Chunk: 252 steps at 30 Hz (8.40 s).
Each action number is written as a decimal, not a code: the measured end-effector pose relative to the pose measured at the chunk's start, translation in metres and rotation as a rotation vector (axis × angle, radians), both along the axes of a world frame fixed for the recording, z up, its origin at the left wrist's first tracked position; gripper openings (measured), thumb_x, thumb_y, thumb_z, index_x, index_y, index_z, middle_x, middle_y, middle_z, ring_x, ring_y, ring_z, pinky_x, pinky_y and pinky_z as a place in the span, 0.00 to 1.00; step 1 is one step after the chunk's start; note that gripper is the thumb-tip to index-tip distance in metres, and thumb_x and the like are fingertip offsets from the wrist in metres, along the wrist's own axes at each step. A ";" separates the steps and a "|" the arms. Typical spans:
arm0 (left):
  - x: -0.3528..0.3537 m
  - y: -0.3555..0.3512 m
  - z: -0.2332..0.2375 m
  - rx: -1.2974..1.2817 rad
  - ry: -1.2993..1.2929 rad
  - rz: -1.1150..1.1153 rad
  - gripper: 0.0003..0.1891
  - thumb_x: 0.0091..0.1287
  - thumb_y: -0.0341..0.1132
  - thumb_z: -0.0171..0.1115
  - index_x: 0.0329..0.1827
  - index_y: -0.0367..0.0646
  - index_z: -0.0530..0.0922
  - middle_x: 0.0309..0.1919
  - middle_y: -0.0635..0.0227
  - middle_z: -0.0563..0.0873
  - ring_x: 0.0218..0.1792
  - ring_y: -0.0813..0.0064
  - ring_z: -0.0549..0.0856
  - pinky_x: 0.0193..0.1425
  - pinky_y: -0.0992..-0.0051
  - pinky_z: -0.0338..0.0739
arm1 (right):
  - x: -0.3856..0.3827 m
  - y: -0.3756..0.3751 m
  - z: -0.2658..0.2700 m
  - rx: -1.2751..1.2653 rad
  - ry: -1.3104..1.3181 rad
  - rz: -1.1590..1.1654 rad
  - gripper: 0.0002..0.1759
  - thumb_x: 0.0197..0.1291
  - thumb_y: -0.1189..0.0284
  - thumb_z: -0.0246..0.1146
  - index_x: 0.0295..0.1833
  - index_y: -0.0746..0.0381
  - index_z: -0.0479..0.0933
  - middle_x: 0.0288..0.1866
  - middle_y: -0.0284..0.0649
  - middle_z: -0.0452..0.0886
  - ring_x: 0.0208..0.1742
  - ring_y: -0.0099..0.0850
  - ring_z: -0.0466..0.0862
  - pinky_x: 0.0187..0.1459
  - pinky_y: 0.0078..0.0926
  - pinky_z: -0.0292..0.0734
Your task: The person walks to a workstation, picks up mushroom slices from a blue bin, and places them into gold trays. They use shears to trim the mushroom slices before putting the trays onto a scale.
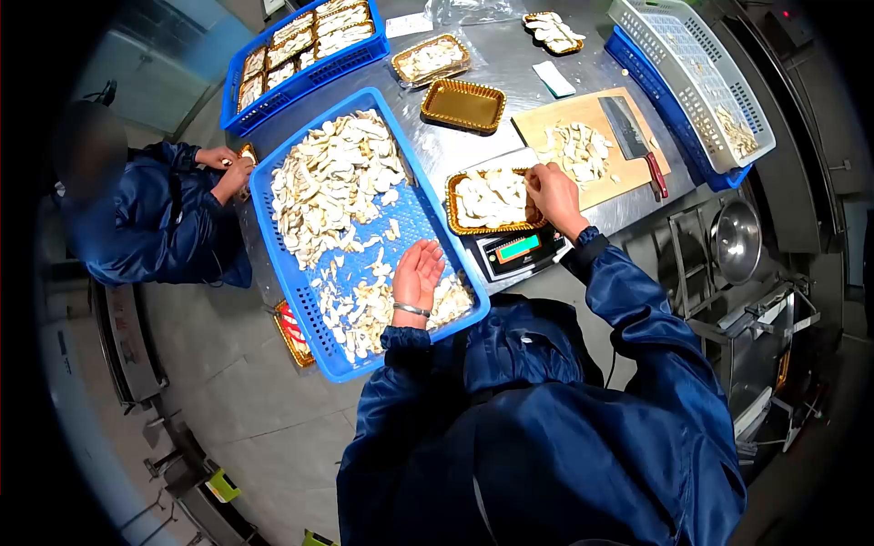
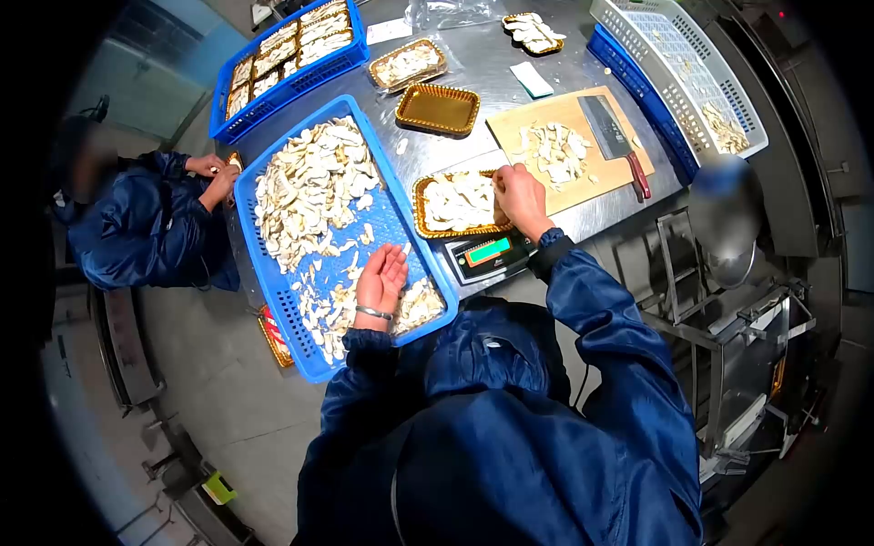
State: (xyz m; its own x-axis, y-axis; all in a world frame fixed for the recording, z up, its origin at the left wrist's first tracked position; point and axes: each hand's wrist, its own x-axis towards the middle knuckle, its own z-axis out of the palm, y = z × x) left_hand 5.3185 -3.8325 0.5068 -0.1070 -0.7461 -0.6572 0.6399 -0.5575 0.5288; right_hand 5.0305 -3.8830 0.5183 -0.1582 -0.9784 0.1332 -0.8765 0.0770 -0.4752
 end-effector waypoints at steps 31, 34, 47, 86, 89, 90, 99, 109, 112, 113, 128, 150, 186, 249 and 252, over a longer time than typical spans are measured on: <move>-0.038 0.003 0.038 -0.093 0.652 -0.265 0.21 0.71 0.49 0.45 0.56 0.43 0.69 0.51 0.59 0.76 0.54 0.62 0.77 0.57 0.60 0.75 | 0.076 0.032 0.082 0.308 -0.828 0.372 0.11 0.56 0.70 0.63 0.43 0.63 0.78 0.30 0.39 0.82 0.30 0.22 0.81 0.30 0.20 0.75; -0.027 0.004 0.009 -0.062 0.556 -0.204 0.17 0.70 0.45 0.48 0.52 0.41 0.72 0.44 0.61 0.80 0.44 0.67 0.81 0.45 0.70 0.79 | 0.051 0.022 0.073 0.197 -0.956 0.153 0.11 0.59 0.70 0.60 0.44 0.65 0.78 0.31 0.37 0.81 0.29 0.21 0.79 0.31 0.18 0.75; -0.026 0.003 0.023 -0.062 0.371 -0.121 0.14 0.63 0.26 0.49 0.53 0.37 0.68 0.51 0.53 0.77 0.53 0.60 0.78 0.59 0.62 0.75 | -0.034 0.033 0.025 0.238 -1.006 -0.229 0.11 0.61 0.66 0.60 0.40 0.63 0.78 0.27 0.32 0.80 0.26 0.18 0.76 0.27 0.15 0.70; -0.016 0.008 0.018 -0.030 0.172 -0.078 0.16 0.68 0.34 0.52 0.57 0.39 0.68 0.51 0.56 0.78 0.51 0.64 0.80 0.54 0.68 0.77 | 0.006 0.027 0.019 0.460 -0.203 -0.169 0.15 0.44 0.58 0.65 0.29 0.59 0.83 0.22 0.42 0.82 0.28 0.38 0.83 0.31 0.31 0.75; -0.016 0.008 0.017 -0.033 0.178 -0.084 0.16 0.69 0.35 0.51 0.57 0.40 0.68 0.51 0.57 0.78 0.50 0.65 0.80 0.54 0.69 0.77 | -0.012 0.037 0.016 0.450 -0.195 -0.220 0.16 0.46 0.57 0.63 0.30 0.60 0.83 0.23 0.41 0.82 0.27 0.35 0.83 0.32 0.28 0.76; -0.017 0.008 0.017 -0.031 0.176 -0.093 0.16 0.69 0.35 0.51 0.58 0.40 0.68 0.51 0.57 0.79 0.50 0.65 0.80 0.53 0.69 0.77 | -0.017 0.041 0.014 0.423 -0.269 -0.219 0.16 0.46 0.58 0.63 0.30 0.61 0.82 0.23 0.41 0.82 0.26 0.34 0.83 0.32 0.27 0.75; -0.037 0.008 0.026 -0.060 0.255 -0.216 0.18 0.70 0.37 0.50 0.60 0.41 0.67 0.54 0.57 0.76 0.56 0.61 0.76 0.60 0.62 0.74 | 0.006 0.063 0.039 0.273 -0.698 -0.117 0.13 0.53 0.66 0.64 0.33 0.67 0.80 0.23 0.36 0.81 0.24 0.19 0.77 0.29 0.18 0.71; -0.049 0.011 0.035 -0.180 0.307 -0.299 0.18 0.70 0.34 0.51 0.60 0.40 0.65 0.54 0.57 0.74 0.54 0.64 0.77 0.59 0.66 0.75 | 0.021 0.050 0.071 0.249 -0.728 -0.031 0.12 0.60 0.68 0.61 0.38 0.68 0.79 0.23 0.30 0.76 0.26 0.15 0.72 0.28 0.14 0.67; -0.043 0.011 0.035 -0.131 0.231 -0.223 0.15 0.69 0.33 0.53 0.55 0.37 0.68 0.48 0.58 0.78 0.48 0.69 0.80 0.54 0.71 0.78 | -0.007 0.049 0.053 0.268 -0.690 -0.117 0.15 0.57 0.65 0.62 0.40 0.68 0.80 0.27 0.39 0.82 0.25 0.19 0.78 0.30 0.18 0.73; -0.042 0.011 0.034 -0.130 0.231 -0.220 0.15 0.69 0.33 0.53 0.55 0.37 0.68 0.48 0.58 0.78 0.48 0.69 0.80 0.54 0.71 0.78 | -0.012 0.049 0.054 0.307 -0.633 -0.135 0.15 0.58 0.65 0.62 0.40 0.68 0.79 0.28 0.39 0.83 0.25 0.19 0.78 0.31 0.18 0.73; -0.034 0.013 0.011 -0.029 0.158 -0.153 0.12 0.70 0.35 0.51 0.51 0.39 0.70 0.45 0.59 0.80 0.43 0.67 0.82 0.48 0.70 0.80 | -0.021 0.053 -0.001 0.310 -0.388 -0.304 0.19 0.55 0.59 0.61 0.41 0.66 0.79 0.28 0.46 0.83 0.27 0.36 0.84 0.33 0.29 0.76; 0.118 0.039 0.014 0.017 0.306 0.288 0.10 0.69 0.39 0.53 0.44 0.42 0.73 0.42 0.66 0.78 0.47 0.69 0.78 0.52 0.69 0.77 | 0.151 -0.292 0.031 0.193 -0.879 0.146 0.11 0.59 0.69 0.61 0.30 0.67 0.77 0.19 0.33 0.74 0.18 0.20 0.71 0.21 0.19 0.65; 0.120 0.029 0.010 0.138 0.315 0.243 0.09 0.69 0.38 0.52 0.44 0.43 0.75 0.38 0.67 0.80 0.41 0.71 0.80 0.47 0.72 0.78 | 0.060 -0.250 -0.063 0.399 0.091 0.432 0.13 0.50 0.65 0.67 0.41 0.59 0.83 0.34 0.42 0.84 0.36 0.35 0.83 0.42 0.26 0.75; 0.241 0.069 0.006 0.045 0.215 0.287 0.07 0.65 0.32 0.58 0.44 0.42 0.77 0.35 0.68 0.80 0.39 0.73 0.81 0.44 0.75 0.79 | 0.316 0.041 -0.081 0.370 -0.074 0.671 0.18 0.53 0.66 0.61 0.52 0.50 0.76 0.32 0.45 0.77 0.33 0.46 0.79 0.38 0.41 0.73; 0.245 0.066 -0.004 0.082 0.221 0.347 0.08 0.64 0.32 0.59 0.43 0.41 0.77 0.35 0.67 0.80 0.38 0.73 0.81 0.42 0.75 0.79 | 0.330 0.029 -0.040 0.441 -0.070 0.570 0.16 0.54 0.67 0.60 0.50 0.52 0.77 0.41 0.45 0.79 0.38 0.45 0.80 0.40 0.38 0.75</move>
State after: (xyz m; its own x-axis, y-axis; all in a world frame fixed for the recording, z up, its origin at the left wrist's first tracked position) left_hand 5.5632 -3.7665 0.5025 -0.0037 -0.7089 -0.7053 0.8906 -0.3231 0.3201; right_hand 5.3602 -3.8542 0.4784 0.3986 -0.8719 -0.2844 -0.8063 -0.1853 -0.5618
